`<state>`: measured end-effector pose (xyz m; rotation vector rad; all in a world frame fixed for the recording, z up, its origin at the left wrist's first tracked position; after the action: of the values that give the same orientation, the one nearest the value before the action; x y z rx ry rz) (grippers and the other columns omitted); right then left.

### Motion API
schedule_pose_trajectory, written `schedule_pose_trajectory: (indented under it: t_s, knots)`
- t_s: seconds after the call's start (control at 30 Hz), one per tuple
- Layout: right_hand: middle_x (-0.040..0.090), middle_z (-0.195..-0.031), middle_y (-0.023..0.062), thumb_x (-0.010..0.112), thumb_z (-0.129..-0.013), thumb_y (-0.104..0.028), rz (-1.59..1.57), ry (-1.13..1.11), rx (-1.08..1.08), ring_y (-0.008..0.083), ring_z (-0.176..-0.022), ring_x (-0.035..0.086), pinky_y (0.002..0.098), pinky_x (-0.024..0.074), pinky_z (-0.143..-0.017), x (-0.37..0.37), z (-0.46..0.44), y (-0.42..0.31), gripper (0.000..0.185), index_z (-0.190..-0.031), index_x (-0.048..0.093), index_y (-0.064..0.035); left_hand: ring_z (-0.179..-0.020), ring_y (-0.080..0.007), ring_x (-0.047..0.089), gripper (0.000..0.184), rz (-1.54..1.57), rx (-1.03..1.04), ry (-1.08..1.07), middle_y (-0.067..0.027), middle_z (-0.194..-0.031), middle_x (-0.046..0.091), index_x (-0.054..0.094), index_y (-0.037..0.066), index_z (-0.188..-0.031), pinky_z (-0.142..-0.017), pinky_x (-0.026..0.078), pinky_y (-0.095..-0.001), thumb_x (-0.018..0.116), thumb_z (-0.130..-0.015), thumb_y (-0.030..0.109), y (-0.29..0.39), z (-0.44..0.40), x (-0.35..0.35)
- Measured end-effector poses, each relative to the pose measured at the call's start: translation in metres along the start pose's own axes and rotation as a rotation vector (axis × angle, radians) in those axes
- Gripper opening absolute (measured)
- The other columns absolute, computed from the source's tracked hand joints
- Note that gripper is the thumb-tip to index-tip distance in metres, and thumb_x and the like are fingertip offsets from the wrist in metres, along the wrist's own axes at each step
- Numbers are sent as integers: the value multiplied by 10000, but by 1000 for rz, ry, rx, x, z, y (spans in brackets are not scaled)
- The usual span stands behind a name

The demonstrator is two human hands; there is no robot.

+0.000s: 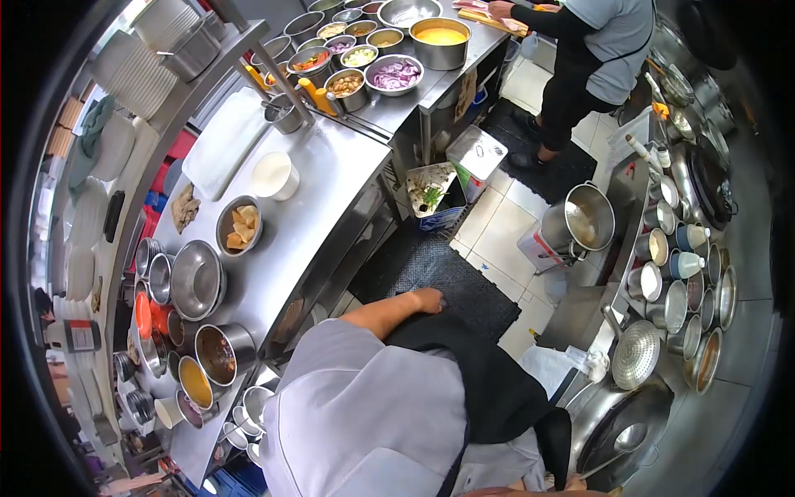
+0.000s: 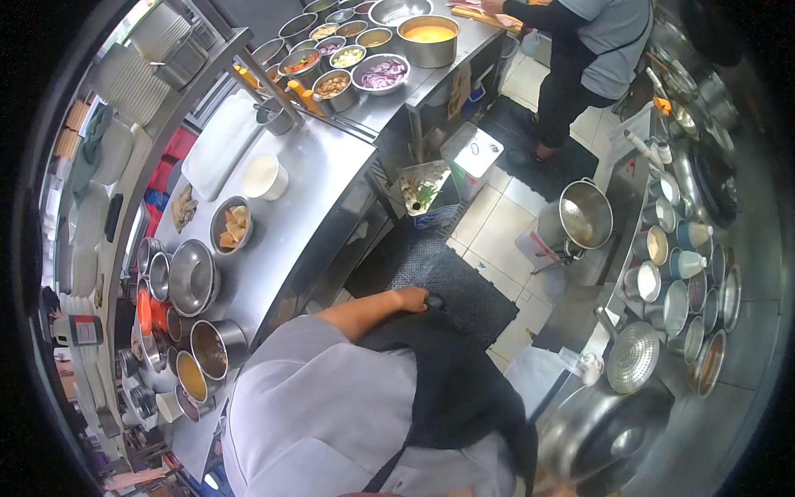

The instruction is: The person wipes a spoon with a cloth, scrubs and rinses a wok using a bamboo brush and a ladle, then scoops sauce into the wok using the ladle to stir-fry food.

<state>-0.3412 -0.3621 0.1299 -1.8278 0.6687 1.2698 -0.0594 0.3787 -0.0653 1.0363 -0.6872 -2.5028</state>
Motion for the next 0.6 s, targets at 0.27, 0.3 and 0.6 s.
schedule_pose_trajectory:
  t_s: [0.27, 0.3, 0.6]
  knots:
    - [473, -668, -23, 580, -816, -111, -663, -202, 426, 68, -531, 423, 238, 373, -463, -72, 3, -95, 93, -877, 510, -115, -956, -402, 611, 430, -36, -16, 59, -244, -989, 637, 640, -25, -986, -834, 489, -456, 587, -739, 322, -91, -44, 20]
    - [476, -669, -33, 569, -835, -124, -751, -130, 430, 65, -523, 426, 228, 368, -445, -71, -9, -94, 71, -867, 506, -120, -975, -397, 603, 437, -165, -68, 27, -243, -999, 634, 631, -20, -1015, -841, 488, -452, 583, -754, 327, -99, -43, 26]
    - [477, -573, -7, 550, -842, -128, -862, -116, 321, 103, -412, 464, 269, 369, -360, -100, -98, -195, 117, -753, 482, -94, -732, -290, 640, 252, -101, 135, -180, -184, -786, 629, 639, 24, -858, -634, 508, -385, 453, -856, 194, -63, -71, 64]
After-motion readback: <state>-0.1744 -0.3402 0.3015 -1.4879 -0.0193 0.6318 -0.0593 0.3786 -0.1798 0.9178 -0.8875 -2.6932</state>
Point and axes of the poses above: each hand's wrist, its own z-axis away from the middle knuckle, its own x-axis out of the palm, y = z × x, the point moved 4 cm from there along -z, towards the middle knuckle
